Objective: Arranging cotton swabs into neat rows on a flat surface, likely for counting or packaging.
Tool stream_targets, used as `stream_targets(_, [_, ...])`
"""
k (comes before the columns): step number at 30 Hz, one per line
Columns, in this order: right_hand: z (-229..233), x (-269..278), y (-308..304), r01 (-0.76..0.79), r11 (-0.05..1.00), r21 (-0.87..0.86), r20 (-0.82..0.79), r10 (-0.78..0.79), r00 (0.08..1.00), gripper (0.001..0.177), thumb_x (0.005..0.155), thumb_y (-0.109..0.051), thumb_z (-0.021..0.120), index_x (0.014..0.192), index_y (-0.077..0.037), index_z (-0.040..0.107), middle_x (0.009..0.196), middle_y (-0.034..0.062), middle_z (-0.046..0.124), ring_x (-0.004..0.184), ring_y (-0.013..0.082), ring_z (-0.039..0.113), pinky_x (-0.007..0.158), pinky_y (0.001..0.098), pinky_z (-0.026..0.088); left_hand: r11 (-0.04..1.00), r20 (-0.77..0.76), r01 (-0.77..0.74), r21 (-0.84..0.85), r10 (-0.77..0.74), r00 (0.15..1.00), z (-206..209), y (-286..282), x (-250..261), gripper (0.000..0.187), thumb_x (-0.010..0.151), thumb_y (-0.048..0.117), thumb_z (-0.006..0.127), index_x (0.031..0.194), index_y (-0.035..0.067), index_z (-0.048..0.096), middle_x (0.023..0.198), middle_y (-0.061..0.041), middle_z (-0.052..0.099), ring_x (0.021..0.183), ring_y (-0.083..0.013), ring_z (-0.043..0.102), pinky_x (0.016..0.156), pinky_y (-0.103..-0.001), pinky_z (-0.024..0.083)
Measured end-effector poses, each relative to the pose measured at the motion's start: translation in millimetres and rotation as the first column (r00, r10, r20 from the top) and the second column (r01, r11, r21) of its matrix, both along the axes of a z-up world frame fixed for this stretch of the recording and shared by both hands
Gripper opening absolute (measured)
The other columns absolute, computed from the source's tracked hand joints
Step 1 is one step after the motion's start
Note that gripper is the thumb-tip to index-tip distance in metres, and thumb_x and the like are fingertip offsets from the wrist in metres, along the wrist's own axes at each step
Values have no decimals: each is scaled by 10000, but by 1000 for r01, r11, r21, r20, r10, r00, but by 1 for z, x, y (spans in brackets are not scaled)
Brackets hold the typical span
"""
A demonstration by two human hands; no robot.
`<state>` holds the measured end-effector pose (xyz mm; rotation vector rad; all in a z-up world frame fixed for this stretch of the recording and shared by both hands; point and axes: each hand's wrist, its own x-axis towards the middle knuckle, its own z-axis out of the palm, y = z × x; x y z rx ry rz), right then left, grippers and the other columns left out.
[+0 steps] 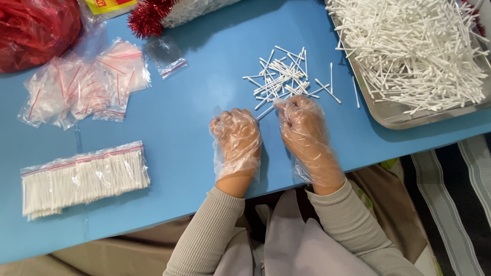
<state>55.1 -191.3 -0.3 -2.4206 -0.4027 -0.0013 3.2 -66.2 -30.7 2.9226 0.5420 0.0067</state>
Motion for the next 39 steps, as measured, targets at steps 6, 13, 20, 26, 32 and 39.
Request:
stream_targets(6, [-44, 10, -15, -302, 950, 83, 515, 219, 829, 131, 900, -45, 769, 1030, -54, 765, 1013, 127, 639, 980, 366, 647, 798, 451, 575, 999, 27, -26, -31, 26, 999, 57, -1, -41, 240, 1034, 271, 540, 956, 95, 684, 903, -95, 645, 1100, -332, 625, 1109, -568, 340])
stream_targets(13, [-49, -9, -2, -493, 870, 25, 745, 313, 589, 96, 904, -172, 762, 985, -210, 796, 1027, 25, 666, 963, 248, 634, 805, 368, 569, 987, 235, 32, 157, -69, 969, 45, 9, -79, 265, 1084, 306, 468, 995, 109, 621, 943, -81, 613, 1080, -292, 629, 1060, -537, 409])
stream_targets(20, [-32, -42, 13, -416, 881, 225, 454, 283, 845, 150, 940, -168, 738, 793, -163, 706, 719, -17, 574, 720, 247, 631, 588, 364, 548, 993, 133, -120, -8, 120, 984, 37, 22, -94, 233, 1042, 374, 523, 1054, 189, 664, 1011, -30, 668, 1099, -273, 643, 1050, -533, 407])
stream_targets(26, [-47, -60, 36, -81, 980, 184, -91, 99, 991, 131, 884, -199, 768, 821, -85, 765, 772, 137, 731, 766, 382, 702, 669, 466, 563, 959, 19, -252, -132, 257, 966, 32, 32, -103, 239, 1006, 431, 571, 1104, 257, 702, 1070, 14, 716, 1116, -257, 655, 1042, -529, 406])
stream_targets(32, [-63, -55, 43, -113, 991, 77, -145, 123, 982, 217, 887, -278, 767, 739, -127, 717, 716, 88, 681, 728, 328, 711, 647, 423, 572, 913, -86, -319, -253, 307, 948, 31, 37, -102, 281, 984, 494, 588, 1148, 310, 722, 1178, 53, 727, 1212, -254, 624, 1098, -561, 364])
stream_targets(39, [-40, -59, 28, -11, 989, 149, -367, 65, 928, 431, 926, -347, 690, 559, -161, 563, 519, 11, 660, 514, 179, 722, 508, 280, 560, 944, 81, -269, -193, 289, 954, 5, 33, -110, 245, 965, 471, 630, 1115, 298, 715, 1091, 59, 717, 1143, -229, 635, 1040, -499, 394])
